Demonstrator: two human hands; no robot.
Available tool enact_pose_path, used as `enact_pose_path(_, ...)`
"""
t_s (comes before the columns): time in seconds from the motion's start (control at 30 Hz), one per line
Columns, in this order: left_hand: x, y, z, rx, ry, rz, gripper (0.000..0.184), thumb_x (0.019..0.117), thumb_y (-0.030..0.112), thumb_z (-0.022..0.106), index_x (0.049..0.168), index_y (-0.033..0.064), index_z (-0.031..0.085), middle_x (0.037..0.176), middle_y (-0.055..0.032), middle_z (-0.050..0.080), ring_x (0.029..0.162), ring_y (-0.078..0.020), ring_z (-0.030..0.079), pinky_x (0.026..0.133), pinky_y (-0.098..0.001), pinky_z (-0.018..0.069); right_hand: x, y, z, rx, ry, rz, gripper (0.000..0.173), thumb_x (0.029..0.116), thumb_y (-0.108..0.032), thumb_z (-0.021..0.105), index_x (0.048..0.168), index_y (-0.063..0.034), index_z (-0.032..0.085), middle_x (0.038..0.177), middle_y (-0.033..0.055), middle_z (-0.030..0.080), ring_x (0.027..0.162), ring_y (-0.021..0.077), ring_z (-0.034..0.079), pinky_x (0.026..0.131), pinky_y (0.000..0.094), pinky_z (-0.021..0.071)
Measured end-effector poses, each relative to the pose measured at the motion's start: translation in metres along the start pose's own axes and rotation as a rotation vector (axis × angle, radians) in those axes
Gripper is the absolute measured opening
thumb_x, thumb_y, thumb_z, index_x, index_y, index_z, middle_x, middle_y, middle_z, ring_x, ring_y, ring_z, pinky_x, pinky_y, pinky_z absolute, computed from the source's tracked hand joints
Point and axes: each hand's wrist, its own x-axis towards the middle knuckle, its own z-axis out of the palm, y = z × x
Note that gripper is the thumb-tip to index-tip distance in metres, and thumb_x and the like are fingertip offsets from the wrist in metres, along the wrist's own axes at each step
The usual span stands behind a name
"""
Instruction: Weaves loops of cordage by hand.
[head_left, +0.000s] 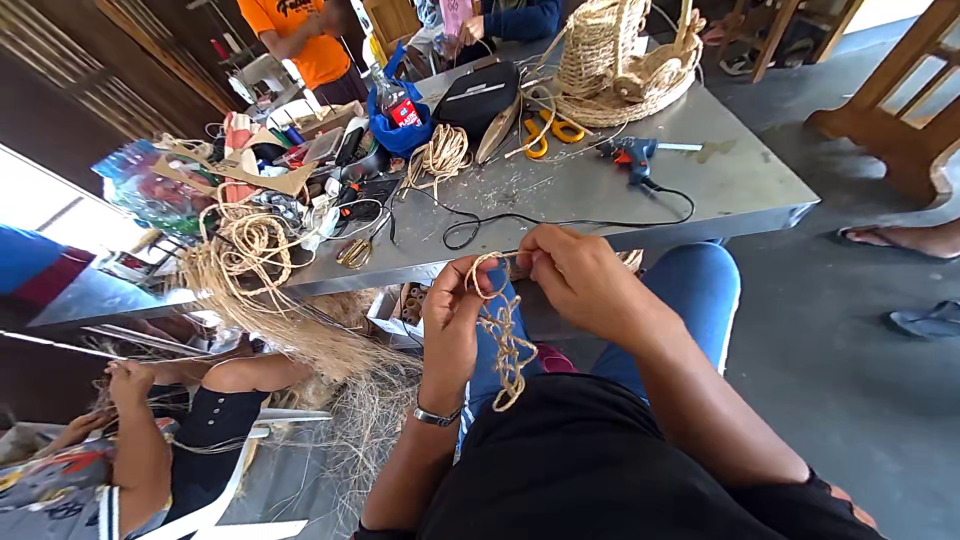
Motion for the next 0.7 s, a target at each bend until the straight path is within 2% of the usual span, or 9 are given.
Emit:
enact_pose_path(0.13,0.000,0.004,0.001,-0.076,-0.010,-0.019,0.026,0.1001,0.004,0.046,0.114,0.0122,0.066,0.098,0.0031,0.065,0.089,-0.0070,0.063,0.081,-0.0270,0.0553,0.000,-0.001,-0.002,0.137,0.095,-0.030,0.024,0.1005,-0.006,0.045,0.105,-0.0046,0.069,0.094,0.0041,0.063,0.080,0.0075,0.059,0.070,0.0218,0.0516)
enact_pose_path(0.2,0.001,0.008,0.002,-0.207,0.014,-0.076,0.028,0.1004,0.004,0.041,0.104,0.0144,0.067,0.093,0.0031,0.065,0.084,-0.0059,0.064,0.077,-0.0240,0.0554,0.000,0.000,-0.002,0.209,0.104,-0.019,0.019,0.1040,-0.017,0.053,0.103,-0.0063,0.069,0.086,0.0005,0.064,0.069,0.0027,0.057,0.060,0.0179,0.0496)
enact_pose_path(0.27,0.001,0.012,0.000,-0.309,0.049,-0.126,0.030,0.1030,0.007,0.038,0.099,0.0155,0.067,0.092,0.0028,0.066,0.082,-0.0060,0.064,0.074,-0.0225,0.0552,-0.001,-0.001,-0.001,0.264,0.090,0.021,0.018,0.1026,-0.026,0.061,0.101,-0.0098,0.071,0.080,-0.0035,0.063,0.061,-0.0004,0.053,0.053,0.0157,0.0448)
enact_pose_path(0.33,0.003,0.013,-0.006,-0.404,0.060,-0.169,0.032,0.1033,0.007,0.037,0.099,0.0152,0.067,0.093,0.0021,0.066,0.084,-0.0082,0.064,0.077,-0.0256,0.0559,-0.001,-0.002,-0.003,0.316,0.038,0.058,0.015,0.1001,-0.027,0.066,0.101,-0.0136,0.073,0.081,-0.0059,0.066,0.059,-0.0016,0.054,0.052,0.0150,0.0458)
enact_pose_path(0.43,0.004,0.015,-0.011,-0.555,0.068,-0.244,0.031,0.1050,0.010,0.037,0.106,0.0131,0.068,0.100,-0.0012,0.068,0.089,-0.0113,0.066,0.083,-0.0287,0.0573,-0.001,0.000,0.000,0.349,-0.016,0.035,0.014,0.1017,-0.026,0.064,0.103,-0.0144,0.072,0.071,-0.0071,0.063,0.053,-0.0010,0.051,0.048,0.0160,0.0434)
enact_pose_path(0.5,0.004,0.016,-0.012,-0.654,0.020,-0.240,0.025,0.1039,0.014,0.046,0.116,0.0130,0.068,0.106,-0.0014,0.068,0.086,-0.0096,0.065,0.077,-0.0248,0.0559,0.001,0.002,0.004,0.276,-0.006,-0.005,0.018,0.1049,-0.027,0.058,0.107,-0.0131,0.070,0.069,-0.0063,0.058,0.054,0.0005,0.050,0.049,0.0184,0.0429)
enact_pose_path(0.57,0.003,0.016,-0.012,-0.699,-0.028,-0.203,0.024,0.1016,0.013,0.055,0.123,0.0116,0.067,0.106,-0.0019,0.066,0.081,-0.0085,0.062,0.072,-0.0228,0.0540,0.002,0.006,0.006,0.224,-0.002,-0.045,0.021,0.1063,-0.026,0.054,0.107,-0.0113,0.069,0.076,-0.0045,0.062,0.064,0.0018,0.056,0.058,0.0201,0.0497)
enact_pose_path(0.63,0.003,0.015,-0.009,-0.633,0.006,-0.146,0.024,0.0999,0.008,0.059,0.122,0.0086,0.069,0.104,-0.0036,0.068,0.079,-0.0078,0.063,0.073,-0.0232,0.0549,0.002,0.009,0.006,0.212,-0.012,-0.068,0.020,0.1049,-0.023,0.056,0.104,-0.0093,0.071,0.087,-0.0017,0.068,0.077,0.0031,0.065,0.071,0.0216,0.0577)
enact_pose_path(0.7,0.003,0.012,-0.006,-0.514,0.033,-0.082,0.024,0.0977,0.003,0.061,0.119,0.0069,0.072,0.100,-0.0046,0.070,0.077,-0.0067,0.063,0.073,-0.0230,0.0551,0.002,0.007,0.004,0.186,0.004,-0.042,0.019,0.1020,-0.022,0.060,0.099,-0.0098,0.074,0.088,-0.0016,0.069,0.078,0.0020,0.065,0.070,0.0192,0.0563)
